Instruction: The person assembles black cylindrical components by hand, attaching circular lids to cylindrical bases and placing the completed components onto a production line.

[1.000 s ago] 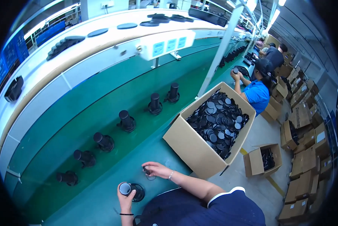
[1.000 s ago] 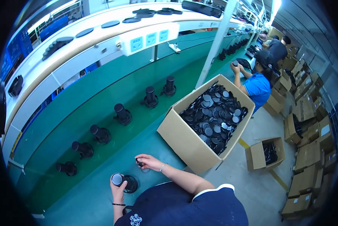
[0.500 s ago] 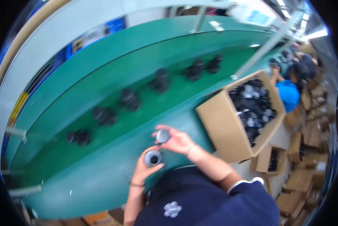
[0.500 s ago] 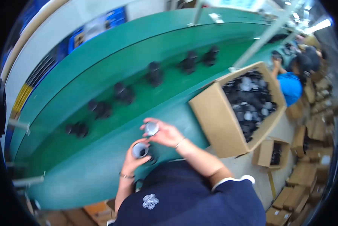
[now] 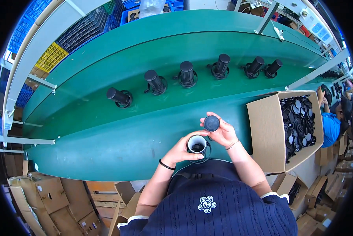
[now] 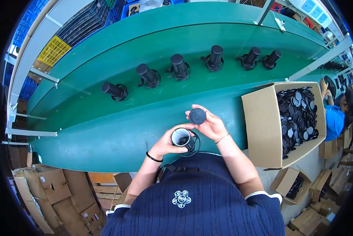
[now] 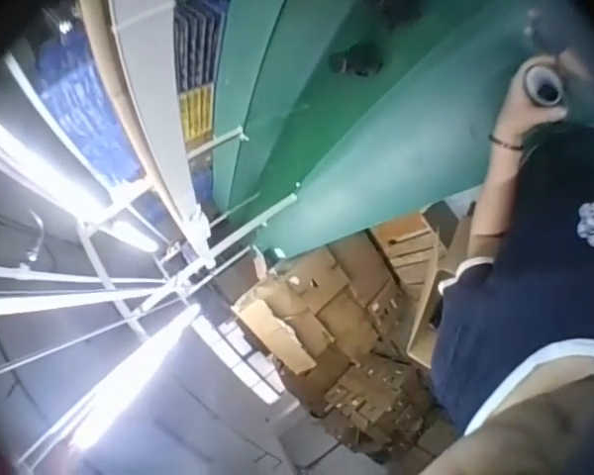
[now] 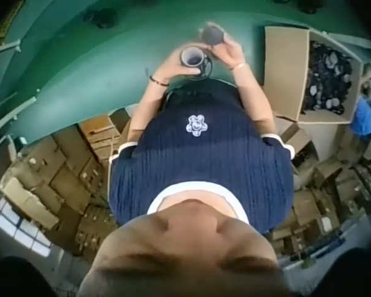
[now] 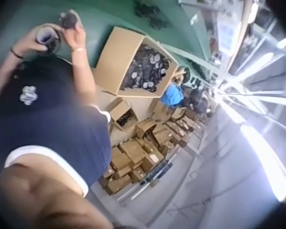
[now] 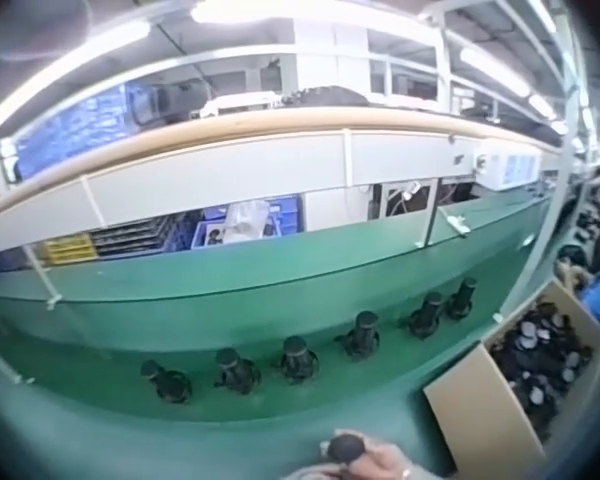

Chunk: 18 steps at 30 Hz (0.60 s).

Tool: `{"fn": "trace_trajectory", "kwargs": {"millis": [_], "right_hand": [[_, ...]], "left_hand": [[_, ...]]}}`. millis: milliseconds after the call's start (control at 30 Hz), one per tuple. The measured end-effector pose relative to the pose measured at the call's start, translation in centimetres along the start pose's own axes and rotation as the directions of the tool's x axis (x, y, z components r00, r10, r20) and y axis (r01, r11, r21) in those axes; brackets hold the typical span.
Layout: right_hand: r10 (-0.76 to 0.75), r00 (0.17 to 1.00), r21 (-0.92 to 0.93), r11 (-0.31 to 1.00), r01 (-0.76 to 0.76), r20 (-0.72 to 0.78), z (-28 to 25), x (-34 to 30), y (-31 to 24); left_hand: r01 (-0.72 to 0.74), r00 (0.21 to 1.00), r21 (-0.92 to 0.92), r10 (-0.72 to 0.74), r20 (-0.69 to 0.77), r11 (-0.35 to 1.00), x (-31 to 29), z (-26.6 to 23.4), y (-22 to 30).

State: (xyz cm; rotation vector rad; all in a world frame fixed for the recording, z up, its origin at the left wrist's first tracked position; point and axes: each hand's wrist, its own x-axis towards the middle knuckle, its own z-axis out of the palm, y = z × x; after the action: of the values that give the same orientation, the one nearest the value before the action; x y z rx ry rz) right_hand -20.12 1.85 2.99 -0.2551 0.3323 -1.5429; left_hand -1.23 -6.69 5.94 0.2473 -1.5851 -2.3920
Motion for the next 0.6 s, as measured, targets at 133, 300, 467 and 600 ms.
{"fn": "trace_trajectory", "kwargs": {"millis": [133, 300, 467, 600], "right_hand": [[0.001, 1.0, -0.031, 1.0, 0.0, 0.017, 0.5, -0.4, 0.2], [-0.093, 0.995, -0.199, 0.975, 0.096, 0.022, 1.2, -0.7, 0.4], [-0.039, 0.999, -0.273, 0.961, 0.04, 0.009, 2.2, -1.4, -1.0], [0.277, 0.939, -0.349, 0.875, -0.335, -0.205, 0.1, -2.6, -1.6]], "left_hand": [[-0.025, 1.0, 0.057, 0.024, 0.019, 0.998, -0.3, 0.2, 0.1], [-0.004, 1.0, -0.009, 0.004, 0.004, 1.0, 0.1, 1.0, 1.1], [-0.037, 0.999, 0.125, 0.035, 0.018, 0.991, 0.4, 0.7, 1.3], [-0.019, 0.995, 0.363, -0.016, 0.093, 0.932, 0.4, 0.1, 1.6]]}}
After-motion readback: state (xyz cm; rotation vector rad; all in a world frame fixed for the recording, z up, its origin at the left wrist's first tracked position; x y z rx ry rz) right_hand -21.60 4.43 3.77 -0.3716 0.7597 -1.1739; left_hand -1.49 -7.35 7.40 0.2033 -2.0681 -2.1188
